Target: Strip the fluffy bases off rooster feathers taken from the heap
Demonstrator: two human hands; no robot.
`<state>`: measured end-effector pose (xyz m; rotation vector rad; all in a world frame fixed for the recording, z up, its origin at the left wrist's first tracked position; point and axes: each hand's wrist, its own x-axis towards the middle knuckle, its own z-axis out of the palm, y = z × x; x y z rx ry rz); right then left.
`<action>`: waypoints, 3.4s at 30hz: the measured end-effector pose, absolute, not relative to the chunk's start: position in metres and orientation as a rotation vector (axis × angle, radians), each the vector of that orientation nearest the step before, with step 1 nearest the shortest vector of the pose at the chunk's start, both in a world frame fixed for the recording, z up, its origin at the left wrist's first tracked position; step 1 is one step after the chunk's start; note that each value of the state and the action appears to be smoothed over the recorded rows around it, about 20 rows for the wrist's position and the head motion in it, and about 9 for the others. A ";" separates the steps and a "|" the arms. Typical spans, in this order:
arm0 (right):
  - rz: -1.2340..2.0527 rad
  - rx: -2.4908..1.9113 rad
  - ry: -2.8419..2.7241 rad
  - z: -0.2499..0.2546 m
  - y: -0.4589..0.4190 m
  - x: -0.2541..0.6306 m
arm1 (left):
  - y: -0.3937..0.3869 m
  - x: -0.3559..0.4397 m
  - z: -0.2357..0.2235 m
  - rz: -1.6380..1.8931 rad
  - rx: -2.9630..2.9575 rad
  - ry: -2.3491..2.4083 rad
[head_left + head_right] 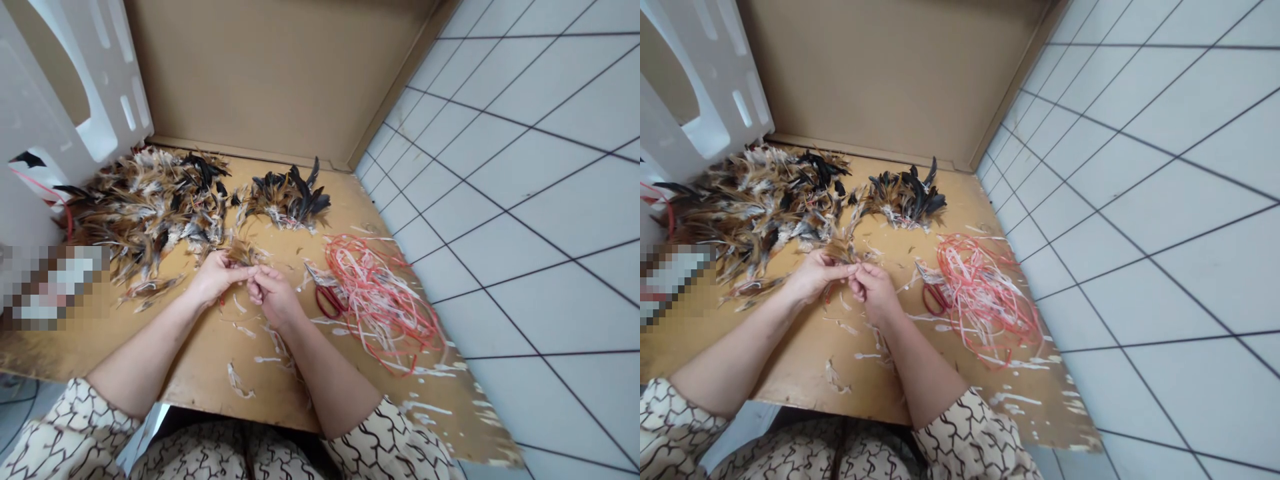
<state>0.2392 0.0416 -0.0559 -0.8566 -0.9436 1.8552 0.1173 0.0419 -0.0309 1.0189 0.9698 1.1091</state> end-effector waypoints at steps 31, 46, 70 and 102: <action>1.717 -0.869 -0.618 -0.054 0.046 0.236 | 0.034 0.135 -0.038 1.242 1.212 1.166; 1.808 -0.864 -1.045 -0.054 0.046 0.242 | 0.042 0.117 -0.034 1.156 1.074 0.888; 1.564 -1.097 -1.028 -0.056 0.048 0.247 | 0.047 0.102 -0.036 1.927 1.625 1.459; 1.179 -1.184 -1.790 -0.046 0.051 0.261 | 0.043 0.103 -0.030 0.594 2.150 1.260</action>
